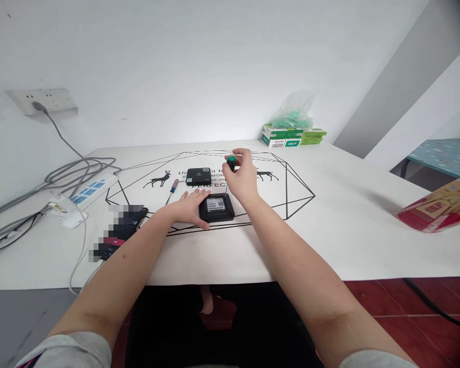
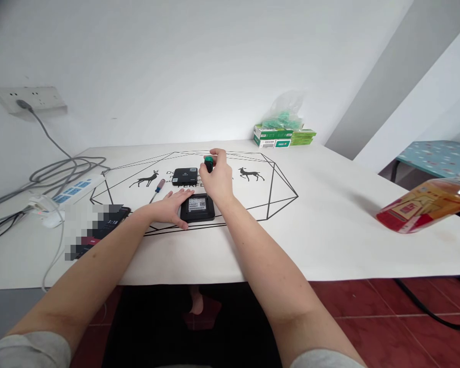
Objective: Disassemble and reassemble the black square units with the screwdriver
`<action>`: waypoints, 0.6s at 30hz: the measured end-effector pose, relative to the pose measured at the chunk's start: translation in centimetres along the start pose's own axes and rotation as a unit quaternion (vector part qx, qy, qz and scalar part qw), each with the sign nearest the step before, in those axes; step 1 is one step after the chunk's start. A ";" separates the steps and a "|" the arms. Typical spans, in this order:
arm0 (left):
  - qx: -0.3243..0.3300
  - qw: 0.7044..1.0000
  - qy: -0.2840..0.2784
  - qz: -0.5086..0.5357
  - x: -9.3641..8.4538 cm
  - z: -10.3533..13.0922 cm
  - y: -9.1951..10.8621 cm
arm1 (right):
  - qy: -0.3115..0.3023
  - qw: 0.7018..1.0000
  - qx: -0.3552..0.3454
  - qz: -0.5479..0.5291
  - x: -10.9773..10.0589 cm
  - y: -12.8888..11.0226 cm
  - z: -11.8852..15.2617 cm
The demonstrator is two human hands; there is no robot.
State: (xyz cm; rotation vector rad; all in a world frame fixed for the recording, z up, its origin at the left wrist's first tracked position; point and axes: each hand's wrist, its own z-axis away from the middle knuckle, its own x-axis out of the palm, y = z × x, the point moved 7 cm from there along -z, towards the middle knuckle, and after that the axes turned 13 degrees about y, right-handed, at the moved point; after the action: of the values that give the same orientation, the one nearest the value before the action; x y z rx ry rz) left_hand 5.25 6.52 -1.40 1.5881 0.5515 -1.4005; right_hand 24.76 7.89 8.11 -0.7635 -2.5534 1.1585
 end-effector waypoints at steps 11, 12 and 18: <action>0.004 1.000 -0.004 -0.002 -0.1 0.0 0.1 | -0.047 0.999 0.008 0.015 0.4 0.1 0.3; 0.003 1.000 -0.005 -0.002 -0.1 0.0 0.1 | -0.054 0.998 0.012 0.014 0.4 0.1 0.4; 0.002 1.000 -0.001 -0.002 -0.1 0.0 0.2 | -0.042 0.998 -0.042 0.010 0.4 -0.5 0.3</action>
State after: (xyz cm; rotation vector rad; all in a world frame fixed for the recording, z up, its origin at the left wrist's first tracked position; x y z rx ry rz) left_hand 5.37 6.46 -1.26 1.5893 0.5516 -1.4065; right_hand 24.13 7.65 8.32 -0.7774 -2.6845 1.1199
